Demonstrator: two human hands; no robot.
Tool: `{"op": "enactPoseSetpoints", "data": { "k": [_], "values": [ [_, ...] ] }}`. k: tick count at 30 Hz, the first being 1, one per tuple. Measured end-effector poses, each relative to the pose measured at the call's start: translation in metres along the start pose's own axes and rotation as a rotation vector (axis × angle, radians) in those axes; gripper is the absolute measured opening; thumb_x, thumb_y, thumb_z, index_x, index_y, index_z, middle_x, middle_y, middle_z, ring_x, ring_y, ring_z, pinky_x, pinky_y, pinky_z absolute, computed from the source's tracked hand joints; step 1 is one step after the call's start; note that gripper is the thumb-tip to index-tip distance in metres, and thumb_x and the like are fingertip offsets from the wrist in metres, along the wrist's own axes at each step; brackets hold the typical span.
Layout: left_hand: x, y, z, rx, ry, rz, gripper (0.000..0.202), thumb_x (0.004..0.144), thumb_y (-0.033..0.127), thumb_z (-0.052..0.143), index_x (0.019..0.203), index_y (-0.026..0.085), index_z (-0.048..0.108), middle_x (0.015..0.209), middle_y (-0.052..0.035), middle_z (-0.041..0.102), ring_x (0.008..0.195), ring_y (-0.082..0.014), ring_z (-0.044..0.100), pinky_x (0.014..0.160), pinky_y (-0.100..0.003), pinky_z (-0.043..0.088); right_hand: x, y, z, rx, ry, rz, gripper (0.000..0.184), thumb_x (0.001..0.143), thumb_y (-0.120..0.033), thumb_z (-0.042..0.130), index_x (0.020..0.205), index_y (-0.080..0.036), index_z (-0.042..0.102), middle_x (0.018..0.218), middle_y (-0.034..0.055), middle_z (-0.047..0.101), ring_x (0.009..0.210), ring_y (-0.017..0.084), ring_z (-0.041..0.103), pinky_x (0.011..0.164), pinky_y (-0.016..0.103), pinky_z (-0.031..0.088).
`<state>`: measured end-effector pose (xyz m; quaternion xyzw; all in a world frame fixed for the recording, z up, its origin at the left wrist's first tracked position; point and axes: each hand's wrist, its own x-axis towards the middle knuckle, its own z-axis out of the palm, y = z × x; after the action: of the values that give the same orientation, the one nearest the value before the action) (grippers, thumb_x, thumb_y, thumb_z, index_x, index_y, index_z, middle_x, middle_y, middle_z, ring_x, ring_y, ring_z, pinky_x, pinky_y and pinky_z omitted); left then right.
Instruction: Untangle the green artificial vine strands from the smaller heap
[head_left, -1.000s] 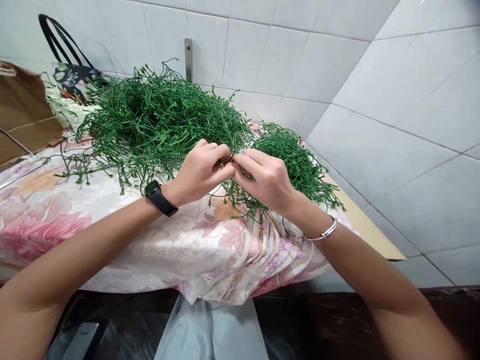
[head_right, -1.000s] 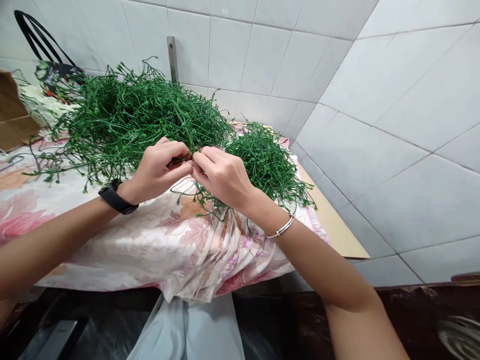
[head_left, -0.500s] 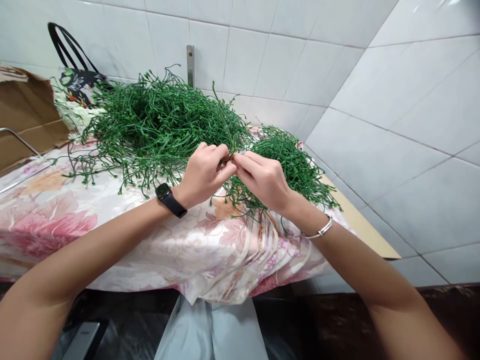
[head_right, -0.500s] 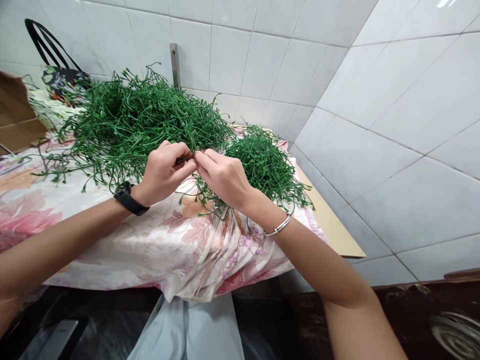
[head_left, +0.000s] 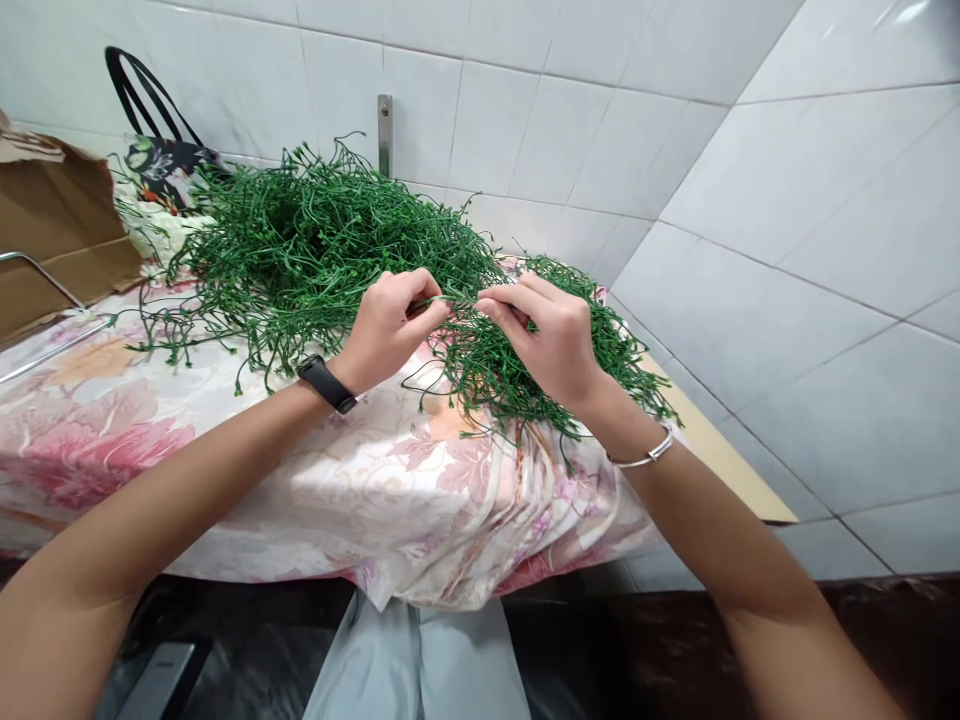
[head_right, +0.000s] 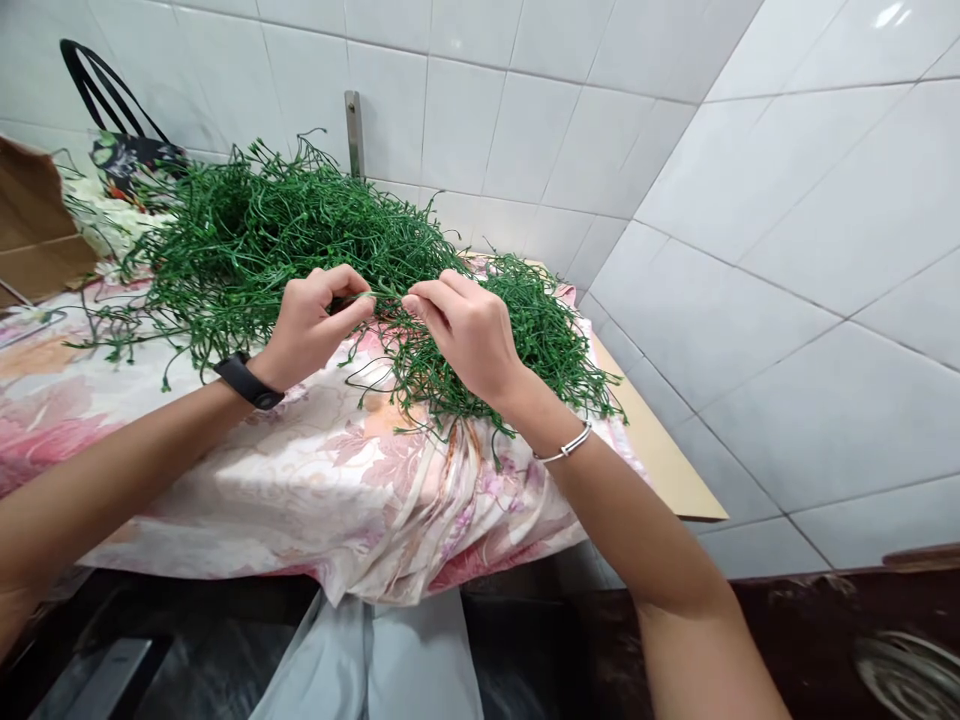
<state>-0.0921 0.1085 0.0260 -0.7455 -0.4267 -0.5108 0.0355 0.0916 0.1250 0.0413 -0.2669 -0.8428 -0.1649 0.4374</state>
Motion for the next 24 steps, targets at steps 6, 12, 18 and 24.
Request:
{"op": "enactPoseSetpoints", "data": {
  "k": [6,12,18,24],
  "values": [
    [0.000,0.006,0.000,-0.316,-0.227,-0.070,0.026,0.078,0.038,0.049,0.068,0.014,0.055,0.057,0.0023,0.046,0.053,-0.0079,0.038,0.052,-0.022,0.030,-0.002,0.000,0.000,0.080,-0.054,-0.062,0.020,0.083,-0.030,0.050,0.081,-0.014,0.062,0.066,0.0008,0.053,0.061,0.007,0.047,0.057,0.020,0.038],
    [0.002,0.003,0.001,-0.654,-0.458,-0.268,0.033,0.081,0.042,0.047,0.063,0.014,0.054,0.051,0.0036,0.036,0.046,-0.0051,0.030,0.042,-0.020,0.022,-0.004,-0.005,0.002,0.196,-0.078,-0.144,0.014,0.084,-0.026,0.049,0.082,-0.015,0.057,0.070,0.0006,0.052,0.065,0.008,0.048,0.060,0.020,0.040],
    [0.003,0.001,0.003,-0.893,-0.463,-0.403,0.030,0.075,0.040,0.056,0.062,0.014,0.056,0.054,0.0028,0.039,0.046,-0.0037,0.031,0.042,-0.019,0.023,-0.006,-0.004,0.005,0.283,-0.093,-0.145,0.009,0.083,-0.020,0.049,0.089,-0.015,0.055,0.078,0.0021,0.056,0.073,0.008,0.052,0.066,0.020,0.045],
    [0.008,-0.002,-0.004,-0.908,-0.371,-0.450,0.017,0.068,0.028,0.066,0.065,0.013,0.060,0.054,0.0026,0.046,0.047,-0.0030,0.037,0.042,-0.017,0.024,-0.007,-0.009,0.005,0.307,-0.141,-0.111,0.013,0.084,-0.016,0.046,0.095,-0.015,0.052,0.088,0.0034,0.060,0.078,0.008,0.056,0.072,0.021,0.047]
  ]
}}
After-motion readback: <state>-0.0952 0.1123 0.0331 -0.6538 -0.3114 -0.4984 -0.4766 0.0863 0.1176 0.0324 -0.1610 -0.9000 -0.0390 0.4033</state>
